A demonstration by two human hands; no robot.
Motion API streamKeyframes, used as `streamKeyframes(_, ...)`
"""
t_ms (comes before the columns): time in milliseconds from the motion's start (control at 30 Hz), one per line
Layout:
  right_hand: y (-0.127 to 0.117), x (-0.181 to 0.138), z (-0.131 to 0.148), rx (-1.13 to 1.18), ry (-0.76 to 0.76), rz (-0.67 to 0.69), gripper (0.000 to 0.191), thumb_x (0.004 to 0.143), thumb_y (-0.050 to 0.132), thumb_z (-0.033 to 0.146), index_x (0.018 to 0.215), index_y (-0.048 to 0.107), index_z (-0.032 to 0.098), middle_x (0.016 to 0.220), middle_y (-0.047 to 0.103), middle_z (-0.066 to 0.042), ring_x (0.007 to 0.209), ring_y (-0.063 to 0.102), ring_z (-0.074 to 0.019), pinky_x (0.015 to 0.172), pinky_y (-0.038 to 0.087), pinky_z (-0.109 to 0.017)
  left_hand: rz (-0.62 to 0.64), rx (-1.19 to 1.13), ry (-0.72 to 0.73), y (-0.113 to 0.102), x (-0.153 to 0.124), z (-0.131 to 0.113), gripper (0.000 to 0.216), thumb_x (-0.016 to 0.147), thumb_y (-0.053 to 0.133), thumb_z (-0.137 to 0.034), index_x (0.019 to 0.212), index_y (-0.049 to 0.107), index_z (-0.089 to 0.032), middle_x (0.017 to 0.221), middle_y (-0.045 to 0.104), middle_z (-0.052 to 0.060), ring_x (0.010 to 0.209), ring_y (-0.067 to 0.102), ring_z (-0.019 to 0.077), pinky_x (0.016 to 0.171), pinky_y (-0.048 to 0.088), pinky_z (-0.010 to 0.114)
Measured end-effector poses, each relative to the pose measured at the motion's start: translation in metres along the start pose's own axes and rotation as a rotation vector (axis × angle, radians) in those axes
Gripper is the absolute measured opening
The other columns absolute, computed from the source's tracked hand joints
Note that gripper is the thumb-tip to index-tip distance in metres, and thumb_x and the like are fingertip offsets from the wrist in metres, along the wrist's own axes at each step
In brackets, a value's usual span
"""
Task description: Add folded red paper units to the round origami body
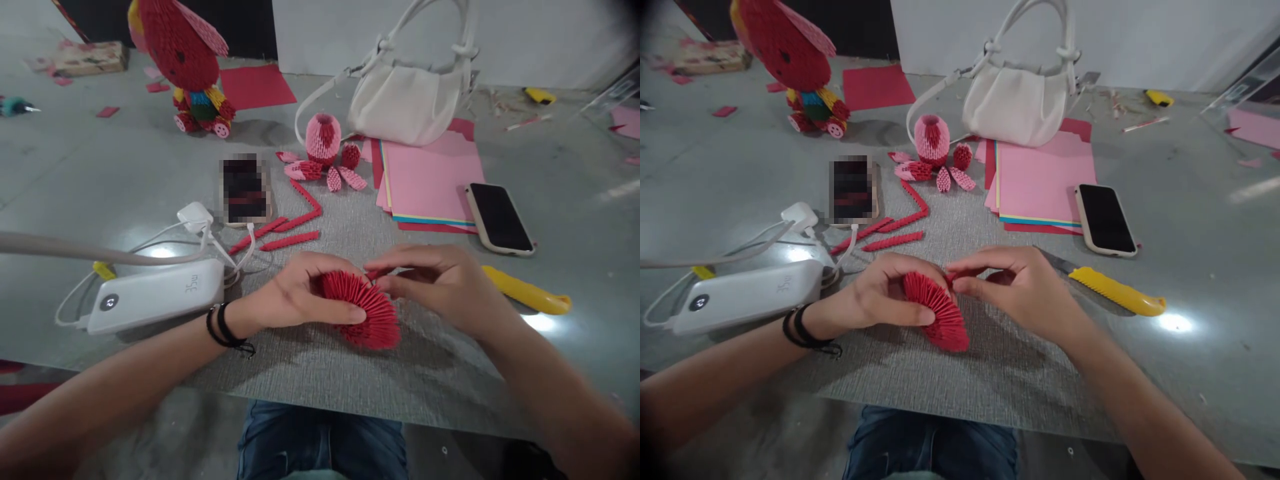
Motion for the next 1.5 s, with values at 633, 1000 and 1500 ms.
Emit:
streamKeyframes(633,-0.019,0.002,-0.007,0.084,-0.017,-0.23,0.004,0.081,0.087,0.033,0.084,0.086,0.03,0.079,0.08,0.0,0.062,0.071,-0.0125,0.052,0.06,-0.021,-0.176,-0.158,-0.037,-0.008,0.001,0.011,0.02,0.073,0.09,-0.019,0.09,0.08,-0.016,0.083,0.076,0.001,0.074,0.066,0.0113,0.071,0.053,0.022)
streamKeyframes(1000,-0.011,0.003,-0.018,0.294,-0.047,-0.124,0.009,0.087,0.084,0.031,0.095,0.085,0.034,0.106,0.082,0.001,0.095,0.076,-0.0132,0.085,0.064,-0.022,-0.378,0.005,0.076,-0.018,0.002,0.008,0.023,0.073,0.091,-0.028,0.089,0.081,-0.016,0.08,0.073,0.001,0.07,0.062,0.0115,0.064,0.05,0.021)
streamKeyframes(1500,-0.012,-0.002,-0.003,-0.025,-0.14,-0.198,0.007,0.086,0.085,0.036,0.093,0.084,0.035,0.091,0.082,0.004,0.08,0.075,-0.0126,0.072,0.06,-0.022,-0.333,-0.175,0.139,-0.015,0.005,0.011,0.025,0.074,0.091,-0.022,0.097,0.082,-0.019,0.092,0.079,0.002,0.083,0.069,0.0129,0.08,0.057,0.024)
Point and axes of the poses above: each hand's wrist, its own x-axis towards the middle knuckle, its own y-axis out of the palm, z = x × y, the point moved 6 cm from there along x, towards the middle knuckle
